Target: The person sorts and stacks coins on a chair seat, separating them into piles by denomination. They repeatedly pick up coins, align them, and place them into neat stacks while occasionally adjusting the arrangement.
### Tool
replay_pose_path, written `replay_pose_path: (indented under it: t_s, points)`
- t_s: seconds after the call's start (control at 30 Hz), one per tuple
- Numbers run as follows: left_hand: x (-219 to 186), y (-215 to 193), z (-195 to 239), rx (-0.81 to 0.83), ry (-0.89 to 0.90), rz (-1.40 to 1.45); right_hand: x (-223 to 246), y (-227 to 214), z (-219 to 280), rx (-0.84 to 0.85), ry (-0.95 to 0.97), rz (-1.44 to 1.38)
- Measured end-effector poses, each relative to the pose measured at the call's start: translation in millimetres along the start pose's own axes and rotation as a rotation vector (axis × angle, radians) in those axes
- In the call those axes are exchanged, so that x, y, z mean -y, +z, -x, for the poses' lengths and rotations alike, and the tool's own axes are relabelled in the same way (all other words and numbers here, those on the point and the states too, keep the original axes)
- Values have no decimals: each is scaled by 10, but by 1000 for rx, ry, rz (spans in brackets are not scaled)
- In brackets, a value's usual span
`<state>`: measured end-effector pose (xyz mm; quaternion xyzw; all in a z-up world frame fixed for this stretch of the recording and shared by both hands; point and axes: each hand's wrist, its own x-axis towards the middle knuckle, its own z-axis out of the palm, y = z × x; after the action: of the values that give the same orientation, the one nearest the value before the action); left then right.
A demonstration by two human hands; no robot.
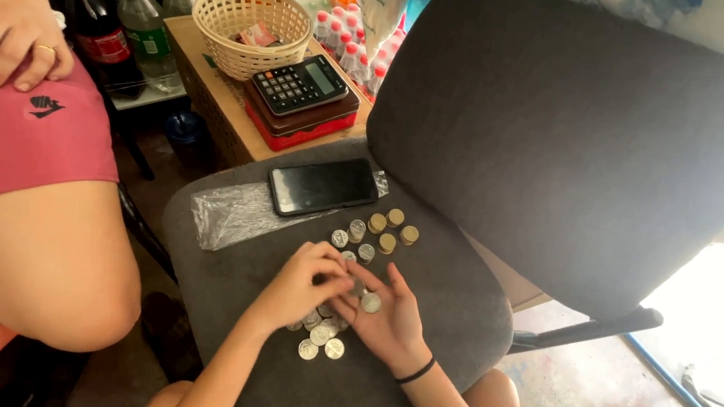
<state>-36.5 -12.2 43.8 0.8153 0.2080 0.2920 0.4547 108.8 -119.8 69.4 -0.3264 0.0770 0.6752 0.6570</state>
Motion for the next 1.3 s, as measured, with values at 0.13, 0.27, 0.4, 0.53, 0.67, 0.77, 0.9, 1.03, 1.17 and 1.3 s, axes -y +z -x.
replay_pose_path:
  t_s: [0.13, 0.27, 0.4, 0.53, 0.67, 0.77, 0.9, 1.03, 1.17, 1.3]
  points:
    - [198, 291, -12, -19, -57, -256, 43, -102, -36, 62, 60, -123]
    - [102, 346, -35, 11, -118, -96, 28, -214, -78, 181, 127, -199]
    - [-123, 298, -41, 20, -157, -160, 14, -351, -150, 393, 154, -176]
    - [119, 218, 7, -145, 46, -269, 84, -387, -189, 187, 133, 28]
    - [-175, -123, 112, -53, -111, -89, 202, -601, -275, 202, -326, 1203]
    - [-123, -128, 169, 159, -248, -280, 239, -518, -175, 167, -489, 1949]
    - [-56, -42, 232, 360, -250, -520, 174, -299, -41, 233, -369, 2134]
    - [354, 223, 204, 338, -199, -633, 240, -473, -246, 258, -317, 1899]
    - [353, 276, 125, 378, -235, -648, 366, -640, -383, 240, -194, 1177]
    - [-69, 41, 22, 185, -418, -155, 372, -779, -513, 263, -127, 758]
